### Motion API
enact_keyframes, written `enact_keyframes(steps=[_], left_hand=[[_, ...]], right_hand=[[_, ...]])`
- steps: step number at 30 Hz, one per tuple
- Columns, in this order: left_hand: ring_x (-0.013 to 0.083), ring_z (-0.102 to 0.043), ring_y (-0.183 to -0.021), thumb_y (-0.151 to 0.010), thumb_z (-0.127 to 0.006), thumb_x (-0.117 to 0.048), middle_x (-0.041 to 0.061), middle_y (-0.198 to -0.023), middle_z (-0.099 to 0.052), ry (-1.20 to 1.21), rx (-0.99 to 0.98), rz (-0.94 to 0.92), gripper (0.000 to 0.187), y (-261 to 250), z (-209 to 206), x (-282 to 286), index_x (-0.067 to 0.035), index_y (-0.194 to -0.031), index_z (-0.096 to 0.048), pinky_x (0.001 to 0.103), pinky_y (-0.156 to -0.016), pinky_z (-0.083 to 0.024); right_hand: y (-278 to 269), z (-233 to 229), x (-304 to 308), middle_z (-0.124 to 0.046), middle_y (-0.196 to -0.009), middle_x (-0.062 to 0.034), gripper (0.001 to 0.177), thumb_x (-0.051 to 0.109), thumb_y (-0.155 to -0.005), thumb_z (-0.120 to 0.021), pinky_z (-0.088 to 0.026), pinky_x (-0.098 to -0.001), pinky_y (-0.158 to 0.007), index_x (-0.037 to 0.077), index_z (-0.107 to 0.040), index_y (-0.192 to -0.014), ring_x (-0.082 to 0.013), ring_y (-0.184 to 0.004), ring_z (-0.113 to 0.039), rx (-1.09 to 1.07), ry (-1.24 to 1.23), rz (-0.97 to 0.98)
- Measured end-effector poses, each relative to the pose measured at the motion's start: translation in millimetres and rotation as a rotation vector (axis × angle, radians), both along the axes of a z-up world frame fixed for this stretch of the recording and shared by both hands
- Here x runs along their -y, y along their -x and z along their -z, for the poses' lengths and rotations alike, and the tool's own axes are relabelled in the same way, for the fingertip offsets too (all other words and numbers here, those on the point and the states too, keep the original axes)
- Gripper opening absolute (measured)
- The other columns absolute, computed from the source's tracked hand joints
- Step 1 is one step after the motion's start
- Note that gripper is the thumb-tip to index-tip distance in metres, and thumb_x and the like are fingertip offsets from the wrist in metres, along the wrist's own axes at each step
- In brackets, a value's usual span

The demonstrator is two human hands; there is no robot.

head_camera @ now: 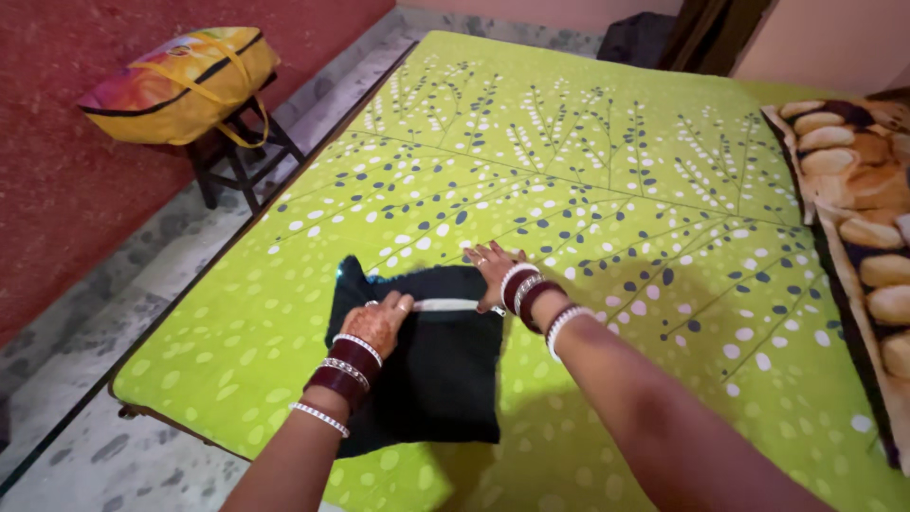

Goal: The person stuffs a beige pillowcase with a blue insert and places it on a bed. They then insert two red heart-shaped cushions into a black sequin pillowcase, zip it closed, and arrange the finished pillow with others on the bed.

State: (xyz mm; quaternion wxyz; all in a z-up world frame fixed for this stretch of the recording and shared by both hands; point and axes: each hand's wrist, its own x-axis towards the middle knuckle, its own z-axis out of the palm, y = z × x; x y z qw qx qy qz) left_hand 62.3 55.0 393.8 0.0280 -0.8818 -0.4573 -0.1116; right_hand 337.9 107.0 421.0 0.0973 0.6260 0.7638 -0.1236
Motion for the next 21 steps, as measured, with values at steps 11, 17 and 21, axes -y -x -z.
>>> enact_keyframes(steps=[11,17,21], left_hand=[[0.0285,-0.068,-0.107,-0.092,-0.056,-0.006,0.007,-0.121,-0.066,-0.302,0.085,-0.184,0.02,34,-74,-41,-0.013,-0.11,-0.062,0.042,-0.088,-0.056],[0.033,-0.051,-0.132,-0.082,-0.062,-0.011,0.012,-0.129,-0.061,-0.452,-0.092,-0.024,0.021,50,-20,-44,-0.012,-0.102,-0.07,0.054,-0.115,-0.038],[0.0361,-0.049,-0.13,-0.08,-0.066,-0.015,0.014,-0.128,-0.059,-0.266,-0.228,0.282,0.023,26,74,2,-0.01,-0.102,-0.073,0.063,-0.108,-0.035]], right_hand=[[-8,-28,-34,-0.072,-0.117,-0.0148,0.035,0.017,-0.087,-0.076,-0.053,-0.0468,-0.097,0.015,-0.071,-0.122,-0.0364,-0.115,-0.065,-0.44,-0.51,0.295],[-29,-7,-38,-0.069,-0.11,-0.0162,0.043,0.003,-0.068,-0.07,-0.056,-0.0466,-0.084,0.01,-0.069,-0.109,-0.0369,-0.107,-0.063,-0.288,-0.954,-0.234],[-69,113,-12,-0.067,-0.102,-0.0054,0.026,0.005,-0.079,-0.066,-0.057,-0.0453,-0.086,0.016,-0.069,-0.103,-0.0273,-0.101,-0.063,-0.174,-0.809,-0.639]])
